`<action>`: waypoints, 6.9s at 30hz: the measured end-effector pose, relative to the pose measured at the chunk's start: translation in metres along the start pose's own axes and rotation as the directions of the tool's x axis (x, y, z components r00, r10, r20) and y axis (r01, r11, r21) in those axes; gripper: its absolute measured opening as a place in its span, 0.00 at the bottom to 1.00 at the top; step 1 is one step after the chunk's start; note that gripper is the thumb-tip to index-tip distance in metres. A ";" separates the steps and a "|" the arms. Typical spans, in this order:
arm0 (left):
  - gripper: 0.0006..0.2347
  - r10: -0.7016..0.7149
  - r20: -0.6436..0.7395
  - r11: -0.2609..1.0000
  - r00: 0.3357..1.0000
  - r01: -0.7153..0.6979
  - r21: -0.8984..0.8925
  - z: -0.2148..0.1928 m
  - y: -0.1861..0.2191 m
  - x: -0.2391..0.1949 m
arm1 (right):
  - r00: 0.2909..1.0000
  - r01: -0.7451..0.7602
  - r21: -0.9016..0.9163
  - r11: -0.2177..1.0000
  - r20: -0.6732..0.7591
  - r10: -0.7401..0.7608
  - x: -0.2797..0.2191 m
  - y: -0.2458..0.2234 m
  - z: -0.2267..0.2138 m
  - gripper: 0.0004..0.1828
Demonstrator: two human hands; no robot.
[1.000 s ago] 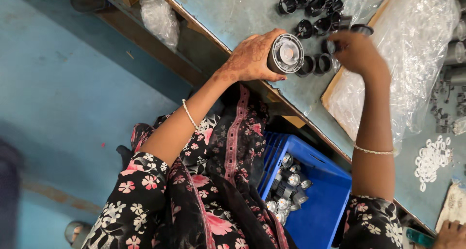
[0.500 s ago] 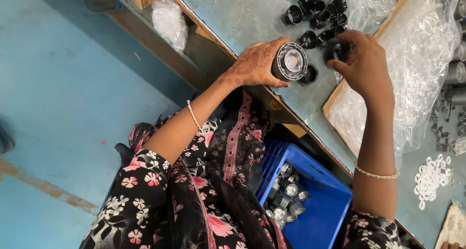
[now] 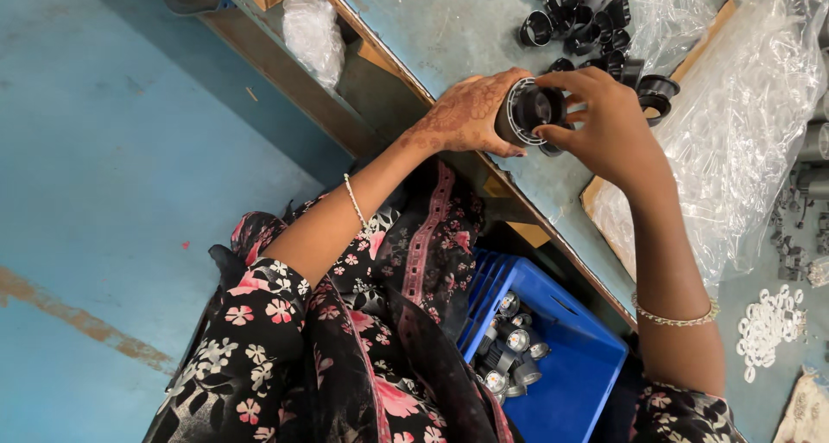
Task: The person assembles LED light fixtures by inserting clear plastic lenses into cylindrical housings and then screwing on black plastic caps. The person handles the components by hand, placing finished units on the table.
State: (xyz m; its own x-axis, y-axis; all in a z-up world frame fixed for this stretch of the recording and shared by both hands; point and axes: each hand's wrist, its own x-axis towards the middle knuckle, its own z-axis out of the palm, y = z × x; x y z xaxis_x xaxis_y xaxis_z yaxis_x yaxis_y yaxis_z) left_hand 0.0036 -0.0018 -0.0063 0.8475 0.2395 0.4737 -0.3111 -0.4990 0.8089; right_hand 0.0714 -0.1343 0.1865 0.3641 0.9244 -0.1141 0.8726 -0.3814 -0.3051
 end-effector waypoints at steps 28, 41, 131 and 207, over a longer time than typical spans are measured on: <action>0.42 -0.047 0.031 0.998 0.998 0.048 -0.033 -0.008 0.011 -0.002 | 0.990 -0.140 -0.164 0.977 -0.045 0.134 0.010 0.011 0.018 0.27; 0.42 -0.013 -0.005 1.000 1.000 0.012 -0.014 -0.007 0.010 -0.001 | 0.993 0.090 -0.138 0.986 -0.069 -0.100 0.006 0.028 0.016 0.29; 0.46 -0.030 -0.012 0.995 0.999 0.030 0.091 0.005 0.000 0.005 | 0.998 -0.054 -0.277 0.960 0.003 0.057 0.023 0.043 0.027 0.29; 0.45 0.069 -0.077 0.996 0.995 -0.064 0.070 0.005 0.000 0.001 | 0.989 -0.146 -0.650 0.745 -0.087 0.118 0.020 0.032 0.034 0.35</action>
State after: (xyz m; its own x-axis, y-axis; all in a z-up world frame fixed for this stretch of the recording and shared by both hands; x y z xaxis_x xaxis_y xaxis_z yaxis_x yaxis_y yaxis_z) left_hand 0.0067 -0.0057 -0.0071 0.7880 0.2680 0.5542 -0.3340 -0.5701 0.7506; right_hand 0.0957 -0.1273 0.1418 0.4917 0.8682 -0.0667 0.8089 -0.4271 0.4042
